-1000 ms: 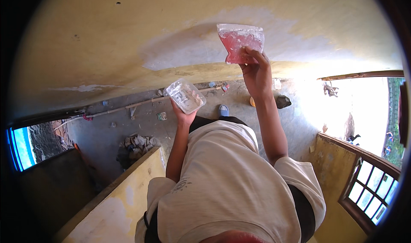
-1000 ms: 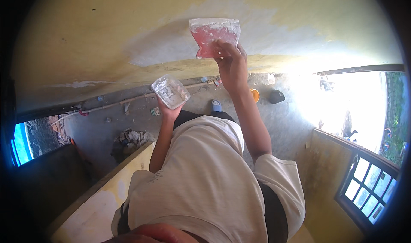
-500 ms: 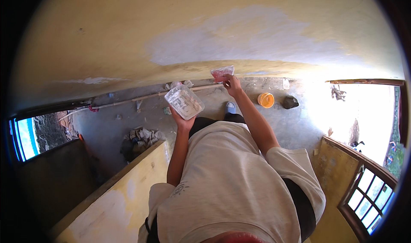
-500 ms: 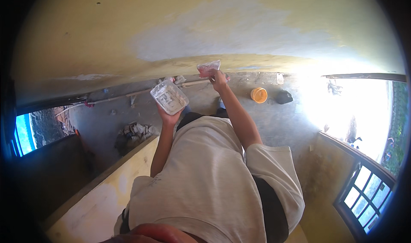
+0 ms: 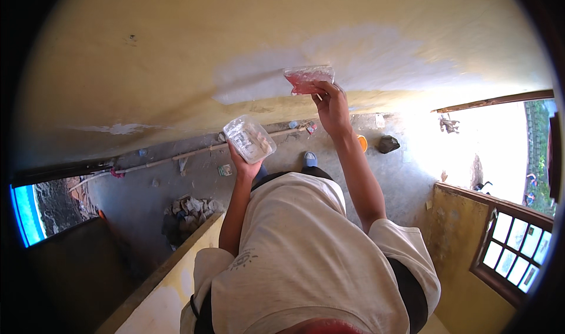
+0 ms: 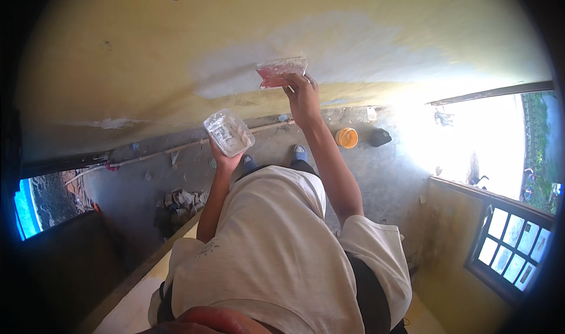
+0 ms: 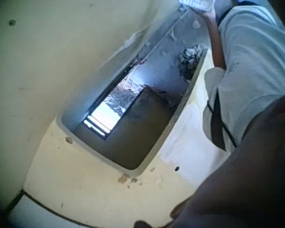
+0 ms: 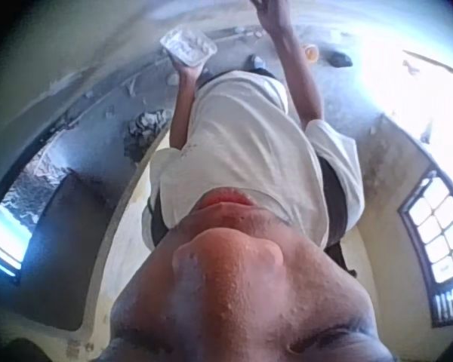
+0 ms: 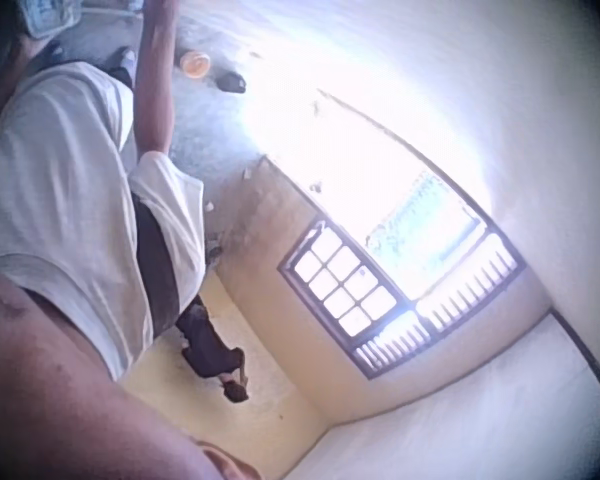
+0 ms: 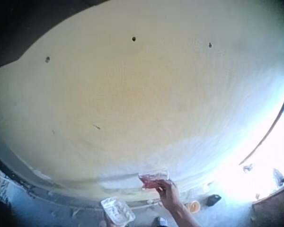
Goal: The person applies plaster to a wall using a spatula and a plastic container to hold the compound.
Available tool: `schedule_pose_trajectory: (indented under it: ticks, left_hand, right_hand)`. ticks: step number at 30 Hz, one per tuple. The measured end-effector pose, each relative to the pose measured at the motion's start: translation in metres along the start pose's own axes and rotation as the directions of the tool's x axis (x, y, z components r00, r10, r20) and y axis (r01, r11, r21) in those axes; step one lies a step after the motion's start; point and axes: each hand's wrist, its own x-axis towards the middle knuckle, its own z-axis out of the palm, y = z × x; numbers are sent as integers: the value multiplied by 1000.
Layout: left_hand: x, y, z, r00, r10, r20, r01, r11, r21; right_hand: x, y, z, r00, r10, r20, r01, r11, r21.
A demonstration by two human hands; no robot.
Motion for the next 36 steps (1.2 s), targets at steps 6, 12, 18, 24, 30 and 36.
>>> schedule_pose_trajectory:
  ticks: [6,12,18,24,30,36]
  left_hand:
    - [3,29,-9,1000,-14,-11,14,999,-36]
    - [-14,70,-31,999,47,-23,-49,994,-94]
    - [-22,118,-67,996,79,28,-76,991,-110]
    - [-27,158,-82,996,91,-5,-91,995,-38]
    - [-24,177,-80,998,40,-50,-42,998,-56]
    - [-20,187,-87,998,-8,63,14,995,-101]
  right_hand:
    - [-60,-4,52,981,-133,143,145,986,-82]
    - [-72,71,54,988,18,156,-10,999,-50]
    - [-58,155,57,935,324,147,-322,946,-35]
    - [-27,199,101,925,157,347,-52,955,-293]
    - [2,136,193,976,99,192,-121,987,102]
    - [-43,60,228,936,-93,339,-18,950,310]
